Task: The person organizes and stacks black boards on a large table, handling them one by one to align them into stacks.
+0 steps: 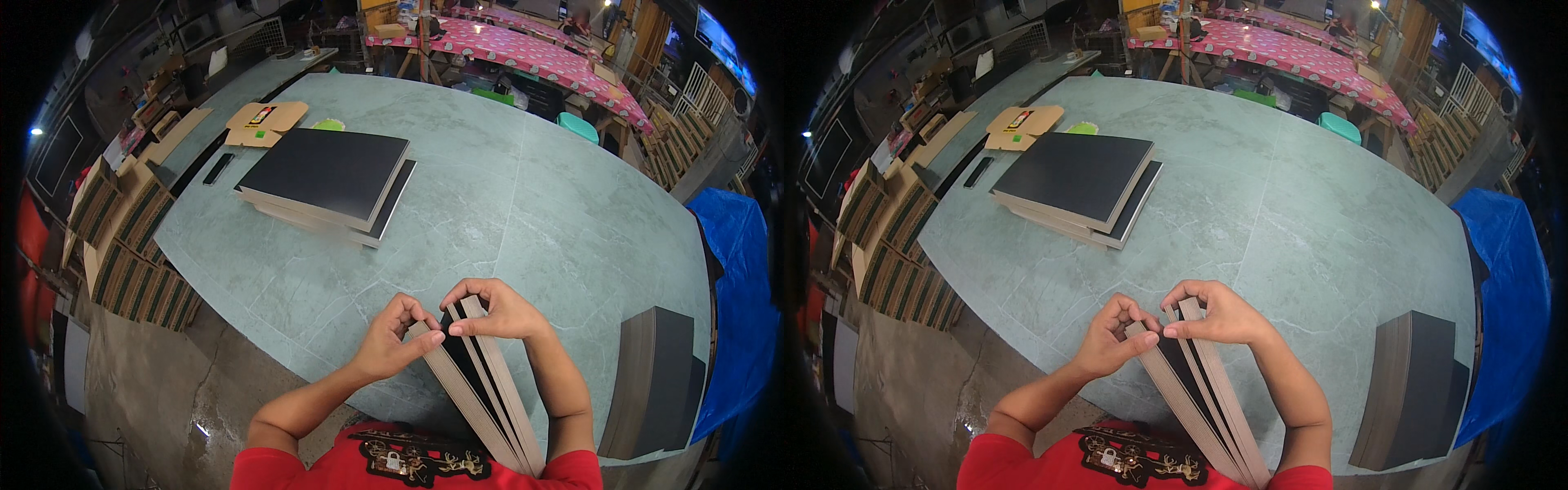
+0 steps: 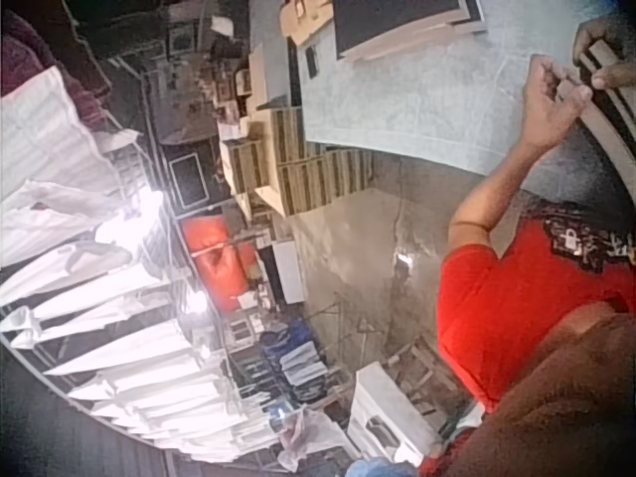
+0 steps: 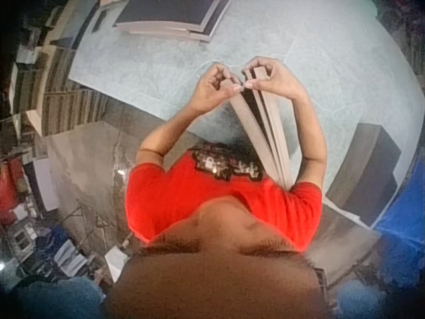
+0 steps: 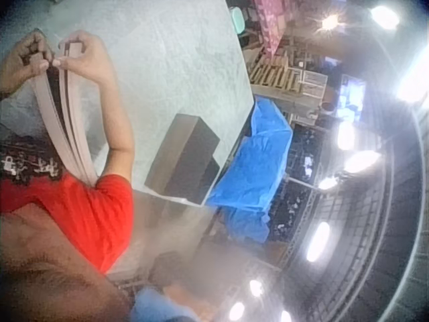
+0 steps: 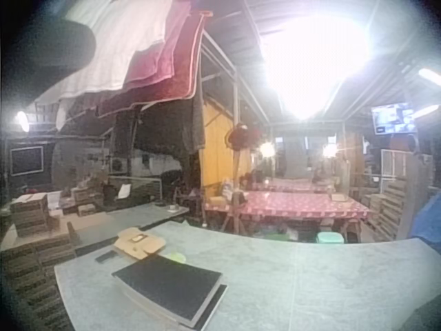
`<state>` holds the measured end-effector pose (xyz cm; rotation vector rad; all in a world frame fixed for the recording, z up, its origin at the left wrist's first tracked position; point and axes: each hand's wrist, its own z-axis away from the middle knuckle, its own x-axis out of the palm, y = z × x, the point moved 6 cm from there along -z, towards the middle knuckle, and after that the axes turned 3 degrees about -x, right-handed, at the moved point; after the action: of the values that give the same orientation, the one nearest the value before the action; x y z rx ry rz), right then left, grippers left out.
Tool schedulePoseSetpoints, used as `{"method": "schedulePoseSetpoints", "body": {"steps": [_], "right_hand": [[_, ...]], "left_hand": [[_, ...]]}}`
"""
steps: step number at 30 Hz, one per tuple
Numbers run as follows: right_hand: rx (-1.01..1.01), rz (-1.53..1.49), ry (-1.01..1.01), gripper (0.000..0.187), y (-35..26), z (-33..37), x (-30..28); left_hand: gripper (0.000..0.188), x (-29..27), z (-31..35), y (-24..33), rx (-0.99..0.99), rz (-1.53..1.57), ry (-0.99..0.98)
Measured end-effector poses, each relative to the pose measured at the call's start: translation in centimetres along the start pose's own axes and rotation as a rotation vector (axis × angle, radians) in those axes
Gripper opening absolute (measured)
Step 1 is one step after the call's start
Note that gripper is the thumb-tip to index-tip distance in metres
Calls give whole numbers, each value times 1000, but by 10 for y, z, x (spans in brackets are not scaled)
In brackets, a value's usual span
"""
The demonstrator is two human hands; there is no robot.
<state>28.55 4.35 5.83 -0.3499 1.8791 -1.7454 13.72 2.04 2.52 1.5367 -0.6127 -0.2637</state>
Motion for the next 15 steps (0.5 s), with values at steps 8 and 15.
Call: {"method": "schedulePoseSetpoints", "body": {"steps": [8, 15], "right_hand": [[-8, -24, 19, 43, 4, 1, -1], [-14, -15, 14, 43, 7, 2, -3]], "left_hand": [[45, 9, -5, 20, 91, -367, -45], [40, 8, -6, 18, 67, -241, -30]]}}
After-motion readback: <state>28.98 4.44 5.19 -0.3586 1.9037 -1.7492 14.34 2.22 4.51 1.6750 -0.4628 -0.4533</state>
